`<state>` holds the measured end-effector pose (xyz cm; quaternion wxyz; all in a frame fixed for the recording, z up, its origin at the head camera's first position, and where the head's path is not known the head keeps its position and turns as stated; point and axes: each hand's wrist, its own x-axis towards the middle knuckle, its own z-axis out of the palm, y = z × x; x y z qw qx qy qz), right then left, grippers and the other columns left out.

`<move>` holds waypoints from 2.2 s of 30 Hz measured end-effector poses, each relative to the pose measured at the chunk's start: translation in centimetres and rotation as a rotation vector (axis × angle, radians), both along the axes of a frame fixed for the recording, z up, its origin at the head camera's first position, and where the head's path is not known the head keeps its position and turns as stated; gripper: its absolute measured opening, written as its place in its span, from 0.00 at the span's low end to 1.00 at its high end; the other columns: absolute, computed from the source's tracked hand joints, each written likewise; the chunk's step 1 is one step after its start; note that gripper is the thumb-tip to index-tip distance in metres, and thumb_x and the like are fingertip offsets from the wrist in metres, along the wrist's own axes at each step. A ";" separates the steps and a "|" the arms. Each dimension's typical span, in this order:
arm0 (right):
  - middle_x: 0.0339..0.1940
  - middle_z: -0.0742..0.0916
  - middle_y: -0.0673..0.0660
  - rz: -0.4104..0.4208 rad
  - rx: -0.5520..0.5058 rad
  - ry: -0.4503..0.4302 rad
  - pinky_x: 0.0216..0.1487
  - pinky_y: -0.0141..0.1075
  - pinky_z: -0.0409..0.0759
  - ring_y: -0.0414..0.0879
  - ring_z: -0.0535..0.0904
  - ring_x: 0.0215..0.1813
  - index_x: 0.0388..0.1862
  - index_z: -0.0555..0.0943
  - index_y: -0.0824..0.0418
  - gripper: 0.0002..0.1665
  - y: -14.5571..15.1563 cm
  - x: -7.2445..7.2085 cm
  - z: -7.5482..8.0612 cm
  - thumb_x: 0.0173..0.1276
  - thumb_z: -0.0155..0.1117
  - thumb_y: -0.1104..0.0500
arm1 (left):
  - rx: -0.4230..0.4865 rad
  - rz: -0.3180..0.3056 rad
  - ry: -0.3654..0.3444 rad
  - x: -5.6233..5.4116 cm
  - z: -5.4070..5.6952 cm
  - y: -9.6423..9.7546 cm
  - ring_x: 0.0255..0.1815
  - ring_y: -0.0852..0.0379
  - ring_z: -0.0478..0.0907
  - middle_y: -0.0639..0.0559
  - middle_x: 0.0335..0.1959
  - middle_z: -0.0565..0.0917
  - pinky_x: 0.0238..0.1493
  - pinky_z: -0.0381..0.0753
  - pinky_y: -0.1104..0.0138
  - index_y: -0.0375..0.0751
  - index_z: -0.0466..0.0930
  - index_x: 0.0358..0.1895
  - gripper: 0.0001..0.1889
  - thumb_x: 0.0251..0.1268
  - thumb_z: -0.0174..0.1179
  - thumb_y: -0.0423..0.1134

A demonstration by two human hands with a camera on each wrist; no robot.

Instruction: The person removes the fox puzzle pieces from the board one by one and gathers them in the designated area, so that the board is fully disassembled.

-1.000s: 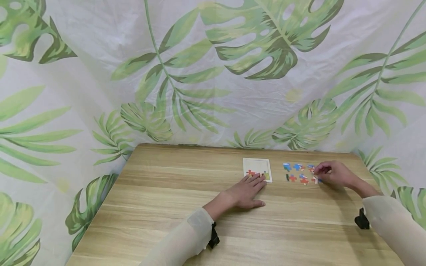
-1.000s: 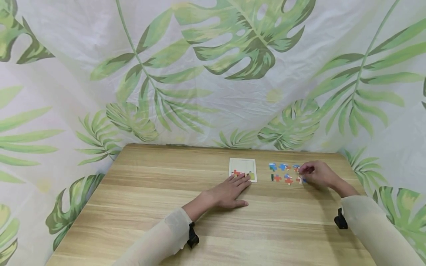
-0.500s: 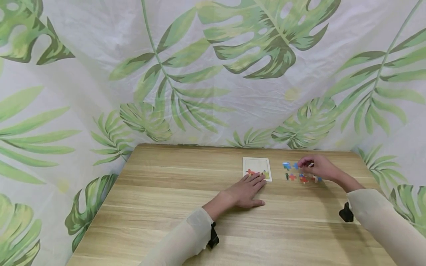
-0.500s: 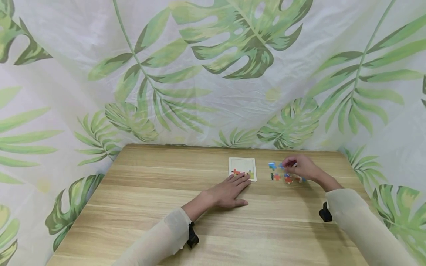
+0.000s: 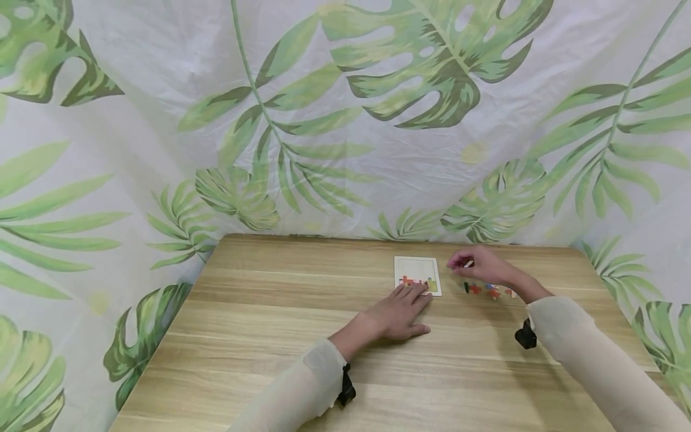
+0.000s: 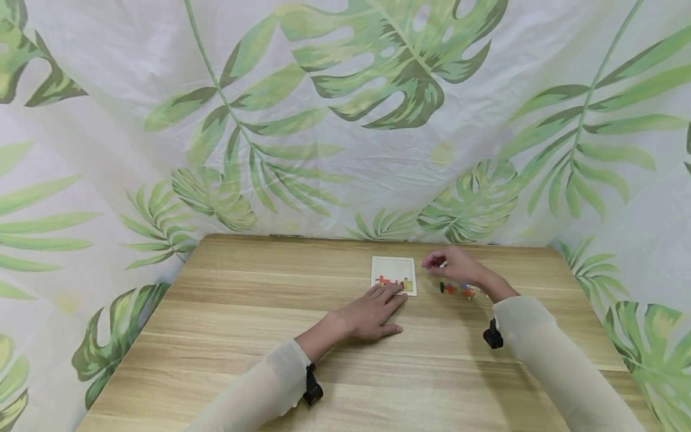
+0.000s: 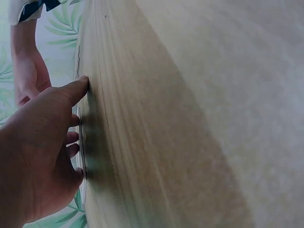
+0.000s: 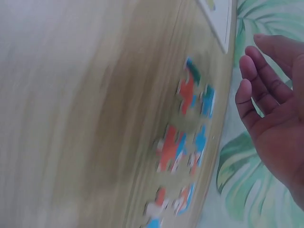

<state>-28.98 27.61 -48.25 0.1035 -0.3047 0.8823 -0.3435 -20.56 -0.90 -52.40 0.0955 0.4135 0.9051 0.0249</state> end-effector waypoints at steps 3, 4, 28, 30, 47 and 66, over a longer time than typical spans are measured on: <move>0.48 0.90 0.65 0.015 -0.002 -0.036 0.50 0.39 0.84 0.47 0.85 0.48 0.52 0.88 0.69 0.10 -1.1 -0.2 0.2 0.76 0.67 0.68 | 0.002 0.001 0.008 0.1 0.0 0.0 0.89 0.49 0.45 0.45 0.89 0.48 0.87 0.47 0.53 0.46 0.52 0.87 0.40 0.84 0.45 0.64; 0.48 0.90 0.64 0.013 0.001 -0.051 0.50 0.40 0.84 0.48 0.85 0.49 0.52 0.88 0.69 0.10 -1.5 -0.3 0.3 0.76 0.67 0.68 | 0.001 0.001 0.010 0.2 0.0 0.0 0.89 0.49 0.45 0.45 0.89 0.48 0.87 0.47 0.53 0.46 0.52 0.87 0.39 0.84 0.45 0.64; 0.47 0.91 0.66 0.163 -0.016 -0.132 0.48 0.32 0.84 0.51 0.87 0.47 0.54 0.86 0.73 0.12 -7.2 -3.2 -1.2 0.76 0.66 0.68 | -0.050 -0.008 0.075 1.7 0.1 0.4 0.89 0.49 0.42 0.45 0.89 0.47 0.86 0.52 0.52 0.47 0.51 0.87 0.37 0.87 0.36 0.63; 0.47 0.91 0.66 0.170 -0.015 -0.131 0.48 0.33 0.85 0.50 0.87 0.47 0.54 0.87 0.73 0.12 -7.5 -3.3 -1.3 0.76 0.66 0.68 | -0.055 -0.010 0.087 1.8 0.1 0.5 0.89 0.49 0.43 0.45 0.89 0.47 0.86 0.52 0.52 0.47 0.51 0.87 0.37 0.87 0.36 0.64; 0.42 0.92 0.64 0.257 -0.027 -0.149 0.44 0.31 0.83 0.51 0.87 0.43 0.51 0.88 0.73 0.11 -8.6 -4.1 -2.5 0.74 0.67 0.71 | -0.085 0.001 0.097 1.6 -0.7 0.7 0.89 0.50 0.41 0.46 0.89 0.45 0.86 0.50 0.51 0.48 0.50 0.88 0.39 0.85 0.36 0.66; 0.39 0.90 0.63 0.243 -0.043 -0.250 0.41 0.32 0.80 0.47 0.82 0.40 0.51 0.89 0.70 0.10 -8.6 -4.3 -3.1 0.75 0.66 0.71 | -0.094 -0.044 0.057 1.0 -0.2 0.1 0.89 0.51 0.40 0.47 0.90 0.44 0.86 0.49 0.55 0.50 0.48 0.88 0.38 0.86 0.37 0.65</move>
